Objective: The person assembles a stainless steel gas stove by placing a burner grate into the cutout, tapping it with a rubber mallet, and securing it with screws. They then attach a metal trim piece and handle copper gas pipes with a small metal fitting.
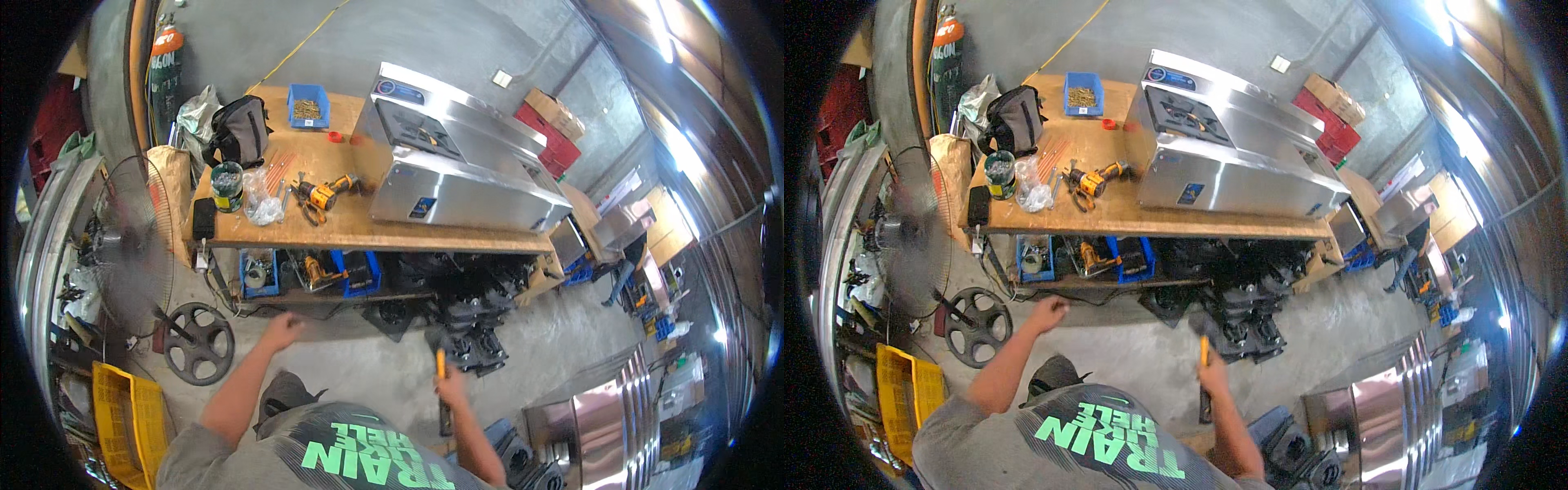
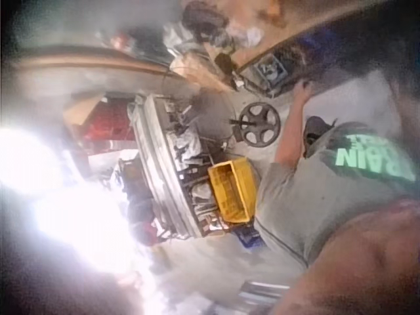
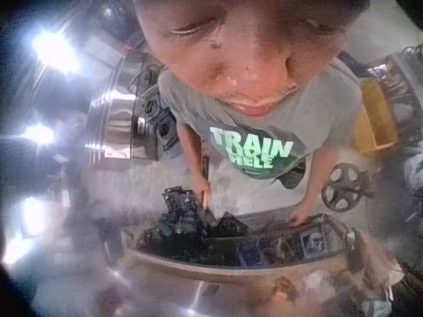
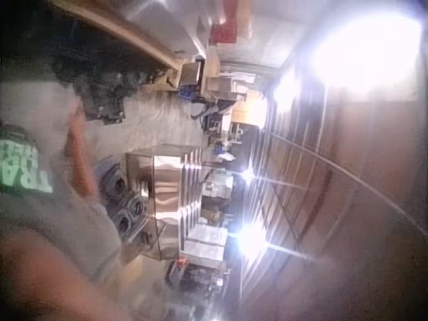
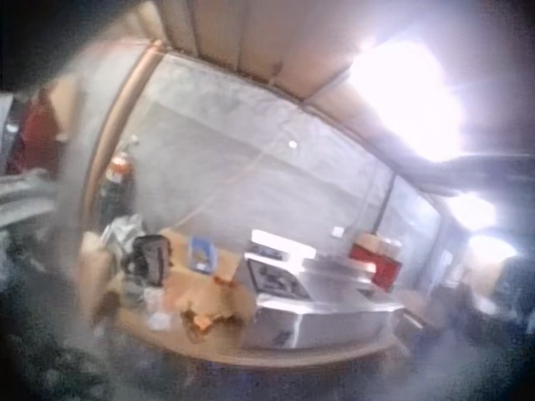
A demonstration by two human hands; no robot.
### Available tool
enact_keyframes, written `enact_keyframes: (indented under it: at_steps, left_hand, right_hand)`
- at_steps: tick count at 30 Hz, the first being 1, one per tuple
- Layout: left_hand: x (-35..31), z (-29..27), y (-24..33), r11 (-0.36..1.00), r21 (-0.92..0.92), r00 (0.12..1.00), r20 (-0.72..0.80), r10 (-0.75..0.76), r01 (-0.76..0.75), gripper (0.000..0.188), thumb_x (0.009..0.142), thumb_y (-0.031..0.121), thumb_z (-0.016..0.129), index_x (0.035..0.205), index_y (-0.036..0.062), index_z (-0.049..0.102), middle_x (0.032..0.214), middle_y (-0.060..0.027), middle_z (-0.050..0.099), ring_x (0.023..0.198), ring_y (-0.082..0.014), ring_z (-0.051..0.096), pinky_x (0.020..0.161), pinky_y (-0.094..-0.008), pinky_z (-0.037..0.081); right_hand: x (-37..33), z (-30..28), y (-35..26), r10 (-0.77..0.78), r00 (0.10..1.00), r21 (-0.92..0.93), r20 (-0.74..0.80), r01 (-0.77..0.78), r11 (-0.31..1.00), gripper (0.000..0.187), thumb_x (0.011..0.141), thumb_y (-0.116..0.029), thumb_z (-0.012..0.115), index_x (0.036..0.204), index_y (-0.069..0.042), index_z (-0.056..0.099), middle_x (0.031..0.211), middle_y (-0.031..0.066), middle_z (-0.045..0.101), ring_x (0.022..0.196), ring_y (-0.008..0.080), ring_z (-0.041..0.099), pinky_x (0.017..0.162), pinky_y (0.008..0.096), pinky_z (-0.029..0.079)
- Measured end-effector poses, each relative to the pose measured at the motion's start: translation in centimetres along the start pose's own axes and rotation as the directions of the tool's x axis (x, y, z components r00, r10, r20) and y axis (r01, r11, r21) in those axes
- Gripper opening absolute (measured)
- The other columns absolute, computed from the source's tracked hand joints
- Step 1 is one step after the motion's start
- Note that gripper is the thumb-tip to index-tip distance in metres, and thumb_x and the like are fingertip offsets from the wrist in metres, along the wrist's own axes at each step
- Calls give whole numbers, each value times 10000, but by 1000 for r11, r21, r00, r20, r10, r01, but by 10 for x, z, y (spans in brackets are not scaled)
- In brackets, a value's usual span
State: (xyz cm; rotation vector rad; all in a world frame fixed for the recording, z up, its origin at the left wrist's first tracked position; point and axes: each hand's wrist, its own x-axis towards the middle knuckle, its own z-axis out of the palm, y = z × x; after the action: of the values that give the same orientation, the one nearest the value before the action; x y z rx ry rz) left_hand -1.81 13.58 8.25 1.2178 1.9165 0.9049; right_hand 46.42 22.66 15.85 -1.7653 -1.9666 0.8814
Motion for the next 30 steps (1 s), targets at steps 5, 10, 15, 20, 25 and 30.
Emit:
enact_keyframes:
  at_steps: [5, 10, 15, 20, 25, 30]
  left_hand:
    - [186, -73, 139, 957, -126, 961, -127, 245, -261, 450, 888, 289, 712, 1242, 23, 630, 1144, -165, 707, 1028, -307, 690, 918, -398, 528]
    - [328, -95, 236, 784, 44, 769, -172, 616, -619, 771, 856, 395, 724, 1466, 33, 424, 1515, -214, 420, 1364, -356, 441, 1126, -442, 365]
    - [390, -75, 290, 634, 158, 619, -137, 773, -757, 1039, 802, 582, 714, 1558, 42, 251, 1629, -221, 202, 1488, -402, 241, 1187, -536, 233]
    - [416, -65, 282, 613, 200, 608, -92, 788, -764, 1067, 782, 599, 707, 1553, 23, 247, 1623, -242, 198, 1485, -441, 225, 1172, -593, 221]
    - [427, -68, 275, 613, 17, 608, -106, 787, -790, 1000, 767, 498, 746, 1536, 43, 298, 1609, -190, 267, 1489, -393, 241, 1176, -581, 233]
    - [439, -63, 269, 516, 14, 505, -187, 843, -857, 1004, 749, 514, 755, 1537, 68, 319, 1588, -146, 317, 1440, -366, 318, 1136, -575, 267]
  right_hand:
    - [134, -92, -217, -360, 929, 149, -82, 369, 918, 495, 966, -196, 629, 1389, 23, 494, 848, 136, 679, 663, 167, 649, 620, 335, 536]
    - [219, -109, -388, -641, 760, -468, -104, 531, 706, 399, 970, -260, 616, 1292, -29, 573, 953, 225, 681, 852, 433, 671, 736, 452, 527]
    - [326, -92, -521, -720, 685, -694, 111, 572, 437, 414, 969, -250, 601, 1331, -63, 532, 1017, 217, 671, 837, 434, 667, 726, 502, 533]
    - [422, -52, -633, -748, 594, -805, 296, 577, 140, 415, 963, -273, 585, 1317, -75, 501, 866, 156, 669, 703, 370, 685, 588, 474, 554]
    - [459, -8, -715, -838, 396, -738, 374, 675, -10, 403, 966, -286, 582, 1312, -92, 511, 820, 144, 665, 651, 355, 675, 537, 463, 540]
    - [476, 14, -727, -870, 319, -621, 375, 784, 20, 422, 970, -301, 583, 1345, -124, 505, 880, 145, 669, 713, 374, 669, 617, 493, 542]
